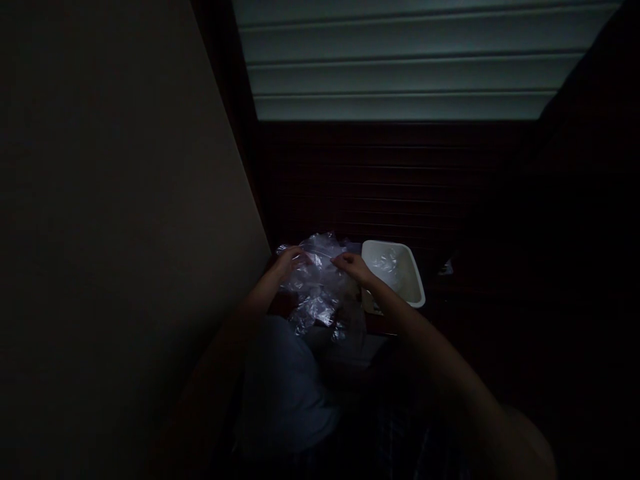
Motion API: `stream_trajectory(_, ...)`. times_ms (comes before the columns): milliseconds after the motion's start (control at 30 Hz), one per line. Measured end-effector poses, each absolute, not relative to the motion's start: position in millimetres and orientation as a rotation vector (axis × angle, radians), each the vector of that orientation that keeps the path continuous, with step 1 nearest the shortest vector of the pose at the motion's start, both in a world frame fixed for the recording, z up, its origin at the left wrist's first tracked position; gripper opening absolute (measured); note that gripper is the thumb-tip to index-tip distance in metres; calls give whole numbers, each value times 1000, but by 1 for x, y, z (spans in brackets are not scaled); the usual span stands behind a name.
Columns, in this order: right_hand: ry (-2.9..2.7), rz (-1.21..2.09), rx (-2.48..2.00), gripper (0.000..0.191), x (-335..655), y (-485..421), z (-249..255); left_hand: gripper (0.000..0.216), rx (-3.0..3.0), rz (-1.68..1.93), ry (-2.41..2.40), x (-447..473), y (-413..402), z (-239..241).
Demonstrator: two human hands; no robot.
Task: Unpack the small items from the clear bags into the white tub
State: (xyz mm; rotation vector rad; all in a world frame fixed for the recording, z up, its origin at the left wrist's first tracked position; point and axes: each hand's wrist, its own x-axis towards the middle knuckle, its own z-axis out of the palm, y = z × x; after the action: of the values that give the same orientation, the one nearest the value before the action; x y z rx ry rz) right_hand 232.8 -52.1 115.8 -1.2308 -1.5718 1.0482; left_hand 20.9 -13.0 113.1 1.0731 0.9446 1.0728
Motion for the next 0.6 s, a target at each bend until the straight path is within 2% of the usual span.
stream_trajectory(233, -1676, 773, -1257, 32, 235, -47, 112, 12, 1150, 1118, 1044, 22, -13, 121)
stream_trajectory(600, -1584, 1035, -1151, 34, 222, -54, 126, 14, 1181, 1166, 1033, 27, -8, 122)
